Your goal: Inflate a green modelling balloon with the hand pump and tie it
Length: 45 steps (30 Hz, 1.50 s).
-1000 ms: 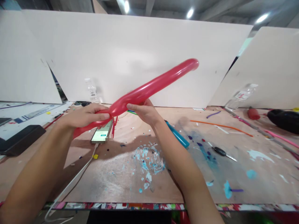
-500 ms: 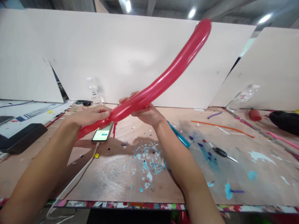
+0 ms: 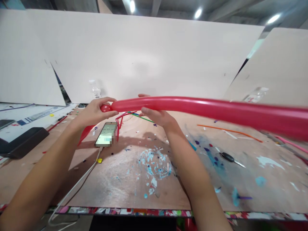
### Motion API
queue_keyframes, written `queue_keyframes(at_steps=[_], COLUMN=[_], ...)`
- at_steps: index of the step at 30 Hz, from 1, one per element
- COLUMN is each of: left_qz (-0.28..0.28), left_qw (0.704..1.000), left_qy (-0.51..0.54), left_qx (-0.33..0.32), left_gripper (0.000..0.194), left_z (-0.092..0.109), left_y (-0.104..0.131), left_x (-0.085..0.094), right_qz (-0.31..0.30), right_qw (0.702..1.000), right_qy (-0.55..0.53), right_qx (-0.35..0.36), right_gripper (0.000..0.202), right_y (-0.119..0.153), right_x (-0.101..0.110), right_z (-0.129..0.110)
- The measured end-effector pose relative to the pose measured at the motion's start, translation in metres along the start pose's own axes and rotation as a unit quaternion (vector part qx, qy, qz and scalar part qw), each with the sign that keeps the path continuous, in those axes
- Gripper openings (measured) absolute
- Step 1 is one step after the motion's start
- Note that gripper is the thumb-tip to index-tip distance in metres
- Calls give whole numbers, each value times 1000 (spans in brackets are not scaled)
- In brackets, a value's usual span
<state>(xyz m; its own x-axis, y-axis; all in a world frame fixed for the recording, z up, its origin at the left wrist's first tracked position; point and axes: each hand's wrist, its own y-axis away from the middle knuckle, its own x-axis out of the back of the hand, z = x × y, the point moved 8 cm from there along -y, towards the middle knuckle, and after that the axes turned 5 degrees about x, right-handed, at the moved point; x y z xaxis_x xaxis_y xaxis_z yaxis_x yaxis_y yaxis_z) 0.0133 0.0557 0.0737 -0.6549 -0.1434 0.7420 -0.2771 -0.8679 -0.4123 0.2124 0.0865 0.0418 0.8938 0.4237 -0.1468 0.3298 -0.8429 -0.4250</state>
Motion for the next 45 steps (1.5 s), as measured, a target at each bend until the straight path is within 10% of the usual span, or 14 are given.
queue_keyframes(at_steps=[5, 19, 33, 45], left_qz=[15, 44, 61, 115], left_qw=[997, 987, 988, 956], left_qy=[-70, -154, -140, -269], left_qx=[-5, 4, -3, -7], left_gripper=[48, 54, 54, 62], left_z=[-3, -19, -20, -21], left_y=[0, -4, -3, -4], left_x=[-5, -8, -4, 0], right_qz=[79, 107, 221, 204], right_qw=[995, 970, 968, 964], right_qy=[-60, -217, -110, -170], right_qx=[27, -2, 33, 34], right_gripper=[18, 22, 29, 27], right_y=[-8, -13, -15, -12], right_x=[18, 31, 55, 49], right_z=[7, 25, 30, 27])
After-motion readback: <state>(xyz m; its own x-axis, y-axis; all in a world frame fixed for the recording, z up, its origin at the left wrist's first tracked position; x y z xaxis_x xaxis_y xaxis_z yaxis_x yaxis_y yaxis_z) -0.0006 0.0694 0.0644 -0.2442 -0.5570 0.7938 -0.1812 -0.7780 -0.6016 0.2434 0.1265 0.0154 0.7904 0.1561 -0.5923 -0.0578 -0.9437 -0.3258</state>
